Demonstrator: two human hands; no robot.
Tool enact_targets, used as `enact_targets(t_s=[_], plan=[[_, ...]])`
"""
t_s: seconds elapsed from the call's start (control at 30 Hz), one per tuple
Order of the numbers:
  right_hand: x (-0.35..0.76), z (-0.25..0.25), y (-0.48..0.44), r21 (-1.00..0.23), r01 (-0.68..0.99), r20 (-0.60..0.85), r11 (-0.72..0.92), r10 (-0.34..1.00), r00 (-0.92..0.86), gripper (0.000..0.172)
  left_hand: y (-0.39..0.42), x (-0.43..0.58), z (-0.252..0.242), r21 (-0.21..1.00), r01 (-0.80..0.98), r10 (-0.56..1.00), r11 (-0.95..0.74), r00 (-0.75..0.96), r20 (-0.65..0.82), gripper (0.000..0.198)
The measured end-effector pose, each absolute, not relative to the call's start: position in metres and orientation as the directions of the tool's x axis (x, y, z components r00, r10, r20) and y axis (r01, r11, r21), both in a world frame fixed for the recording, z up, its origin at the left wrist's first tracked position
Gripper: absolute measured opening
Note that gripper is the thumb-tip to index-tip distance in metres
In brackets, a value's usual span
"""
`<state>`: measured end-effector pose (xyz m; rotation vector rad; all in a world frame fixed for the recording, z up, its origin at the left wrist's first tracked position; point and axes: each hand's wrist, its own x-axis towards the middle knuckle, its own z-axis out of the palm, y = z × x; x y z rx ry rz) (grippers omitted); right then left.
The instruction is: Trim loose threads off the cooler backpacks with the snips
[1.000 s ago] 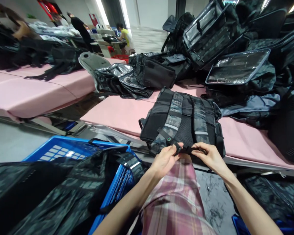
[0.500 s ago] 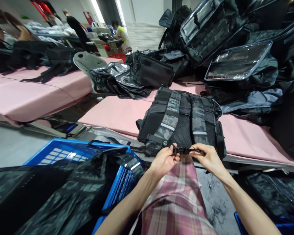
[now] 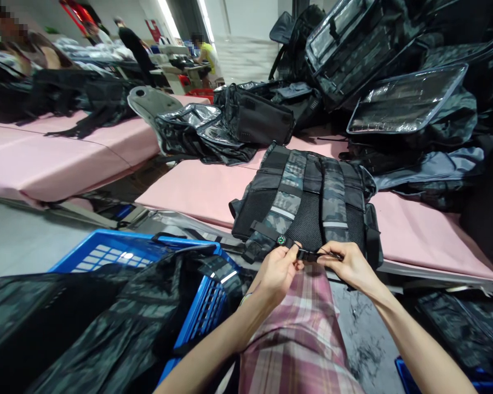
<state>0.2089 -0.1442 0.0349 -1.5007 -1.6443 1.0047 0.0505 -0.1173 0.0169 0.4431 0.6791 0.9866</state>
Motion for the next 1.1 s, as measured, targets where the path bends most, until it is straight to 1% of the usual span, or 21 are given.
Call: enact_targets(t_s=[0.07,0.13,0.23,0.33,0.4,0.53,0.57,0.63,0.67,0.73,0.8,0.83,0.87,0.9,0.93,0.97,1.0,1.03,1.07,1.1], plan=[[0.204,0.034,-0.143,-0.894,0.447,-0.009,0.021,0.998,-0.066,0.011,-0.119,0.054,0.018,0.634,-0.63,0.894,0.448,0.323,-0.312,0.036],[0.196,0.032,-0.143,-0.904,0.428,0.016,0.008,1.0,0.015,0.01,-0.119,0.056,0.017,0.628,-0.656,0.908,0.418,0.285,-0.307,0.037],[0.189,0.028,-0.143,-0.891,0.452,0.081,0.039,0.994,0.074,0.011,-0.115,0.054,0.015,0.64,-0.639,0.904,0.427,0.286,-0.317,0.038],[0.195,0.025,-0.145,-0.825,0.548,0.164,0.136,0.986,0.003,0.012,-0.11,0.045,0.012,0.666,-0.589,0.889,0.457,0.299,-0.346,0.038],[0.204,0.025,-0.147,-0.775,0.593,0.255,0.218,0.967,-0.022,0.013,-0.109,0.037,0.011,0.686,-0.565,0.889,0.458,0.276,-0.365,0.039],[0.208,0.034,-0.148,-0.731,0.612,0.463,0.303,0.879,0.118,0.016,-0.111,0.029,0.007,0.741,-0.505,0.896,0.443,0.243,-0.37,0.037],[0.202,0.038,-0.146,-0.707,0.625,0.502,0.331,0.857,0.115,0.016,-0.111,0.03,0.006,0.759,-0.487,0.902,0.431,0.23,-0.364,0.037],[0.181,0.046,-0.137,-0.618,0.68,0.54,0.395,0.842,0.002,0.019,-0.111,0.034,0.002,0.797,-0.453,0.917,0.399,0.193,-0.35,0.033],[0.168,0.049,-0.131,-0.55,0.727,0.524,0.41,0.848,-0.081,0.022,-0.11,0.036,0.0,0.817,-0.435,0.925,0.38,0.161,-0.344,0.031],[0.14,0.053,-0.116,-0.386,0.846,0.419,0.367,0.887,-0.194,0.029,-0.108,0.039,-0.006,0.864,-0.379,0.942,0.331,0.081,-0.325,0.023],[0.118,0.052,-0.102,-0.216,0.938,0.287,0.273,0.936,-0.206,0.031,-0.107,0.039,-0.012,0.926,-0.267,0.961,0.268,0.002,-0.278,0.013],[0.111,0.05,-0.096,-0.155,0.96,0.233,0.235,0.952,-0.196,0.03,-0.107,0.037,-0.014,0.951,-0.194,0.969,0.24,-0.005,-0.245,0.01],[0.107,0.047,-0.092,-0.123,0.97,0.194,0.207,0.964,-0.181,0.029,-0.108,0.033,-0.016,0.97,-0.122,0.977,0.211,0.016,-0.211,0.009],[0.106,0.044,-0.089,-0.126,0.974,0.174,0.189,0.971,-0.166,0.029,-0.11,0.029,-0.017,0.981,-0.063,0.982,0.184,0.06,-0.181,0.009],[0.108,0.041,-0.088,-0.167,0.97,0.178,0.177,0.973,-0.147,0.028,-0.113,0.023,-0.016,0.986,-0.023,0.98,0.163,0.12,-0.16,0.012],[0.112,0.038,-0.088,-0.254,0.951,0.205,0.175,0.971,-0.124,0.027,-0.117,0.016,-0.014,0.989,-0.004,0.973,0.151,0.179,-0.148,0.015],[0.117,0.036,-0.089,-0.382,0.906,0.244,0.184,0.965,-0.093,0.024,-0.12,0.009,-0.011,0.988,-0.006,0.966,0.152,0.214,-0.147,0.019],[0.123,0.035,-0.091,-0.536,0.821,0.275,0.196,0.96,-0.05,0.019,-0.122,0.002,-0.007,0.987,-0.028,0.965,0.16,0.215,-0.15,0.024],[0.129,0.034,-0.094,-0.693,0.692,0.275,0.203,0.961,-0.007,0.016,-0.123,-0.004,-0.001,0.984,-0.066,0.972,0.166,0.181,-0.152,0.029],[0.134,0.034,-0.097,-0.826,0.532,0.236,0.186,0.971,0.027,0.017,-0.122,-0.009,0.006,0.981,-0.106,0.981,0.16,0.13,-0.146,0.034]])
